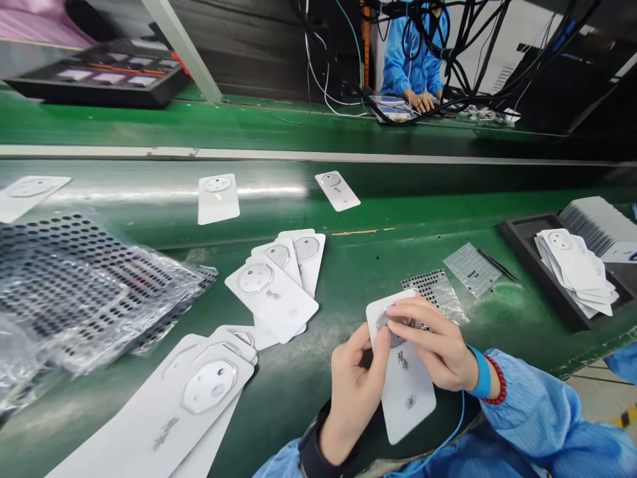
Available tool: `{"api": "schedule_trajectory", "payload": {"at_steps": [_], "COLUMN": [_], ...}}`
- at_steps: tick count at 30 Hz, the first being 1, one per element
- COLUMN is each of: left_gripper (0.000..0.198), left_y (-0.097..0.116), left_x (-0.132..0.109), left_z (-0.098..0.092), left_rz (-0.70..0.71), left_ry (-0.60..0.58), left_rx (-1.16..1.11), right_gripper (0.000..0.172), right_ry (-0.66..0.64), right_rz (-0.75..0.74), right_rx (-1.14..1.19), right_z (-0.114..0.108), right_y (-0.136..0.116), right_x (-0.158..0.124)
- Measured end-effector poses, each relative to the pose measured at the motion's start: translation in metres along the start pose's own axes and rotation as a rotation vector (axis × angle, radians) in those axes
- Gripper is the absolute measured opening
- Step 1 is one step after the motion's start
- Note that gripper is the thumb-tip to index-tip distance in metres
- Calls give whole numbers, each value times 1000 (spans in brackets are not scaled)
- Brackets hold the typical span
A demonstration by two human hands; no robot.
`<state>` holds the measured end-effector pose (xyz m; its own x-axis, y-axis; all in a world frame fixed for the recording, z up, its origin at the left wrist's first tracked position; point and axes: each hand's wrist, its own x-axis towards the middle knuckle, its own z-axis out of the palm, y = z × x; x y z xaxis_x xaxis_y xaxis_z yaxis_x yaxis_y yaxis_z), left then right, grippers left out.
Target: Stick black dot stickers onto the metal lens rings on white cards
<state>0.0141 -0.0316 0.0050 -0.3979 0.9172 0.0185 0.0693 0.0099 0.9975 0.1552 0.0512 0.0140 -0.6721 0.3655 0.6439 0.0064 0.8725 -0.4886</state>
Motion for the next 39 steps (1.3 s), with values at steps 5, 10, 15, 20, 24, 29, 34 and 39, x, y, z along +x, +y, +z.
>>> {"api": "schedule_trajectory", "payload": {"at_steps": [5,10,15,20,24,29,34,39], "left_gripper": [25,28,23,20,19,19,13,18], "left_y": [0,-5,-6,2,5,4,2,2], "left_x": [-2,-4,-3,-3,-4,-5,-4,1], "left_z": [-1,-2,-1,-3,-6,-10,-10,-7], "left_rz": [67,69,145,157,98,228,237,74], "left_ry": [112,177,112,119,60,76,122,41], "left_rx": [94,131,96,152,66,102,146,88], "right_gripper": [44,60,53,51,50,48,50,50], "right_ry": [150,76,92,125,119,139,116,120], "right_rz": [334,636,683,660,673,695,756,813], "right_rx": [136,761,860,813,757,784,863,934], "right_z": [9,19,16,11,8,7,9,9], "right_y": [-6,-6,-9,-16,-19,-22,-19,-9], "right_x": [-8,-10,-7,-3,-1,1,2,2]}}
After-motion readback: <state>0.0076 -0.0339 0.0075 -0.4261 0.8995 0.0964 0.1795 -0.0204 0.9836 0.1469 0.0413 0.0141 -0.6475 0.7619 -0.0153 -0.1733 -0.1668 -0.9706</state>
